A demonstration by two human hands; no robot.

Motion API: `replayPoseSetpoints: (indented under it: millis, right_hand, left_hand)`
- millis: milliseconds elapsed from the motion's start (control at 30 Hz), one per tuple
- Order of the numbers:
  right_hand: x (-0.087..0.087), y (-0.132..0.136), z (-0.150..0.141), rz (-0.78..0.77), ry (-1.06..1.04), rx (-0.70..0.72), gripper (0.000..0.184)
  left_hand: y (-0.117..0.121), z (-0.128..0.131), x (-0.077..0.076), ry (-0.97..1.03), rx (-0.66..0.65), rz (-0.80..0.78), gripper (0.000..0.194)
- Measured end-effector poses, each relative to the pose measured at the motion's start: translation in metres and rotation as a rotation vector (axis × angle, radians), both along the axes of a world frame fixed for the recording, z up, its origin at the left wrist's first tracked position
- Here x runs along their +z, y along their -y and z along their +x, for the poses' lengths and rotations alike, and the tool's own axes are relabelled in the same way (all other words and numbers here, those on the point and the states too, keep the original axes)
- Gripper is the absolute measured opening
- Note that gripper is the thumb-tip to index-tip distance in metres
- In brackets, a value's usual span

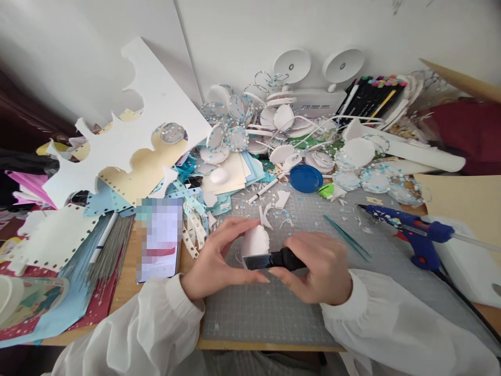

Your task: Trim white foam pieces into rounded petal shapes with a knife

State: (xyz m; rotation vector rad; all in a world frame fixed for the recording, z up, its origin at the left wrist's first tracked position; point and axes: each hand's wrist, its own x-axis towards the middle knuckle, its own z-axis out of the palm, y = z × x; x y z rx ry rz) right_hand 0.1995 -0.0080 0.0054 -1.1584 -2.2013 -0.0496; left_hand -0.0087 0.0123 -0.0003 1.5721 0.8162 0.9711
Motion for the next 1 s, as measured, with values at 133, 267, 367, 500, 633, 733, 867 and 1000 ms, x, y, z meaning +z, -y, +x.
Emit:
replayPoseSetpoints:
  millis: [133,267,367,500,633,733,867,1000]
  right_hand:
    - [0.001,0.000,0.000,-0.024,0.006,0.014,0.044]
    - [0.001,-0.001,0.002,-0.068,-0.009,0.036,0.044]
    - [0.001,-0.002,0.004,-0.089,-0.019,0.041,0.044]
    - [-0.001,-0.005,0.008,-0.090,-0.014,0.032,0.045]
    - [-0.002,-0.007,0.011,-0.061,-0.008,0.000,0.044]
    - [-0.002,-0.007,0.010,-0.065,-0.014,-0.001,0.043]
    - [-0.003,-0.005,0.005,-0.081,-0.030,0.029,0.043]
    - [-0.004,-0.005,0.005,-0.071,-0.039,0.033,0.043]
  left_hand:
    - [0.001,0.001,0.000,-0.050,-0.012,0.042,0.074]
    - [0.002,-0.001,-0.001,-0.022,-0.025,0.054,0.073]
    - [0.002,-0.002,-0.001,-0.011,-0.045,0.038,0.072]
    - [0.001,-0.003,0.000,0.005,-0.064,0.015,0.072]
    - [0.000,-0.003,-0.002,0.052,-0.076,-0.017,0.072]
    - [0.000,-0.003,-0.003,0.059,-0.084,-0.022,0.073]
    - [0.002,-0.002,-0.003,-0.006,-0.090,0.041,0.074]
    - [0.003,-0.002,-0.002,-0.025,-0.099,0.053,0.072]
